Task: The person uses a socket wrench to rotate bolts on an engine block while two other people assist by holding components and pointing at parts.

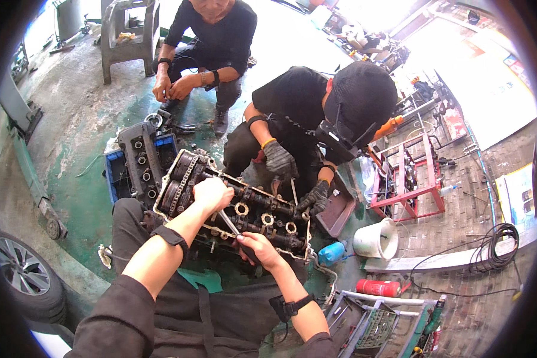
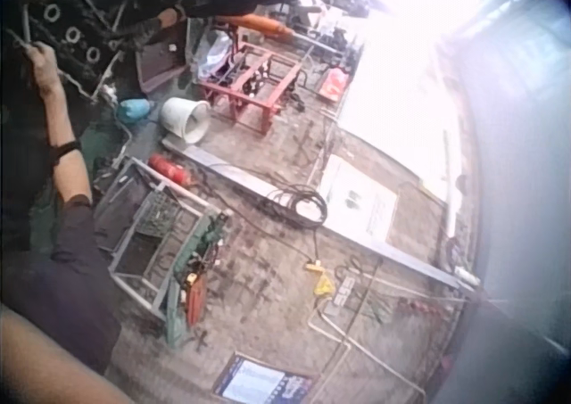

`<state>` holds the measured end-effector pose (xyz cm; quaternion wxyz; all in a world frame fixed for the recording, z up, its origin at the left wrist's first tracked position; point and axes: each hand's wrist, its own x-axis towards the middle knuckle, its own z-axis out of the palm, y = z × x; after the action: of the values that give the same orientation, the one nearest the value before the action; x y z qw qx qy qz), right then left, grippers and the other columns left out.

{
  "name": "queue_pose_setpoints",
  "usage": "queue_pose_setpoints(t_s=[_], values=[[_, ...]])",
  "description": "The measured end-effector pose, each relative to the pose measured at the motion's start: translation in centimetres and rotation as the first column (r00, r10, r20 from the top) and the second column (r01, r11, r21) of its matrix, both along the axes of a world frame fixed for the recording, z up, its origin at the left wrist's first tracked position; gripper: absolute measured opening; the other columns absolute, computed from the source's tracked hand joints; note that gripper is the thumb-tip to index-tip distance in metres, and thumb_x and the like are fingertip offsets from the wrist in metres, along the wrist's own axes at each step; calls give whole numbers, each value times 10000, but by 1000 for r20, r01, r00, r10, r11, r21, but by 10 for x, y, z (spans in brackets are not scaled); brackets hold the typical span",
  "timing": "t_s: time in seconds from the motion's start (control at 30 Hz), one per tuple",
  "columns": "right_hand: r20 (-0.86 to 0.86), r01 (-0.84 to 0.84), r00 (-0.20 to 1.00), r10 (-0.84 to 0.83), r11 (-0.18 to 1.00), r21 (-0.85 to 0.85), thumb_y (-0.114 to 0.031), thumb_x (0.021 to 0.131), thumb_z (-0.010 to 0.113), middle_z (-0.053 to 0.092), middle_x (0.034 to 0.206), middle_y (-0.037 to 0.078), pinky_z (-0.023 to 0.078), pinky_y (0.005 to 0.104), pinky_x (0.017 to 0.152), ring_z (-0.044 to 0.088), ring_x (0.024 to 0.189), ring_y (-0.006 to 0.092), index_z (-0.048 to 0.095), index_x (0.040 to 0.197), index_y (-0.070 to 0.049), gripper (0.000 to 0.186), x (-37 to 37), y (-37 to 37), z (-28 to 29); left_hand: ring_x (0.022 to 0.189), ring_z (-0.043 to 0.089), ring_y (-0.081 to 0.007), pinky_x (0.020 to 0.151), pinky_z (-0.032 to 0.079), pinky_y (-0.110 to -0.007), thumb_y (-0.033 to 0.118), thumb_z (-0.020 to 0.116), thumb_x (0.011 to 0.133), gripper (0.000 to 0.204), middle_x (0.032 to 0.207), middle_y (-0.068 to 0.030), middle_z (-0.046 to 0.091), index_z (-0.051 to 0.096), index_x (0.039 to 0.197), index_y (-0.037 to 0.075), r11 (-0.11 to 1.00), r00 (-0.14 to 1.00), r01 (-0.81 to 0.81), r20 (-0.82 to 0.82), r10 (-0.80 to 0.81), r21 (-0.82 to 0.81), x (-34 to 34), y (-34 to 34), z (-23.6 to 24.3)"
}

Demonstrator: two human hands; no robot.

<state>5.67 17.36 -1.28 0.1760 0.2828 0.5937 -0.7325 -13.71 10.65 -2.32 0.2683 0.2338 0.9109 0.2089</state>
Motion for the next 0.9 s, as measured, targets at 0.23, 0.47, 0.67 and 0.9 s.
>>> queue_pose_setpoints(t_s=[0.23, 0.47, 0.67, 0.9], values=[[94, 407, 910, -404, 913, -17, -228, 819, 625, 484, 542, 16, 323, 260, 352, 420, 389, 114, 518, 784, -75, 190, -18, -107, -14, 852, 643, -327, 793, 497, -389, 306, 566, 729, 320, 879, -195, 657, 683, 849, 33, 999, 999, 40, 18, -40, 28, 0, 0, -6], [-53, 794, 559, -827, 553, -254, -236, 894, 558, 602, 771, 72, 454, 292, 630, 577, 697, 156, 586, 959, -44, 204, -73, -190, -47, 817, 660, -313, 734, 520, -384, 204, 557, 686, 278, 860, -204, 662, 677, 832, 0, 969, 970, 242, -41, -240, 53, -6, -3, -15], [-416, 725, 652, -634, 682, 96, -198, 841, 589, 645, 975, 105, 459, 342, 782, 601, 910, 219, 567, 1003, 13, 267, -104, -203, -73, 860, 638, -318, 783, 500, -378, 270, 562, 704, 304, 888, -187, 657, 685, 888, 63, 979, 979, 197, -53, -195, 49, -15, -2, -14], [14, 284, 959, -284, 959, -20, -243, 824, 617, 512, 559, 26, 383, 262, 359, 492, 434, 116, 551, 909, -37, 233, -17, -78, -2, 861, 638, -316, 799, 489, -370, 295, 571, 714, 336, 883, -178, 659, 687, 932, 67, 989, 995, 62, 63, -71, 136, -12, 1, -14]])
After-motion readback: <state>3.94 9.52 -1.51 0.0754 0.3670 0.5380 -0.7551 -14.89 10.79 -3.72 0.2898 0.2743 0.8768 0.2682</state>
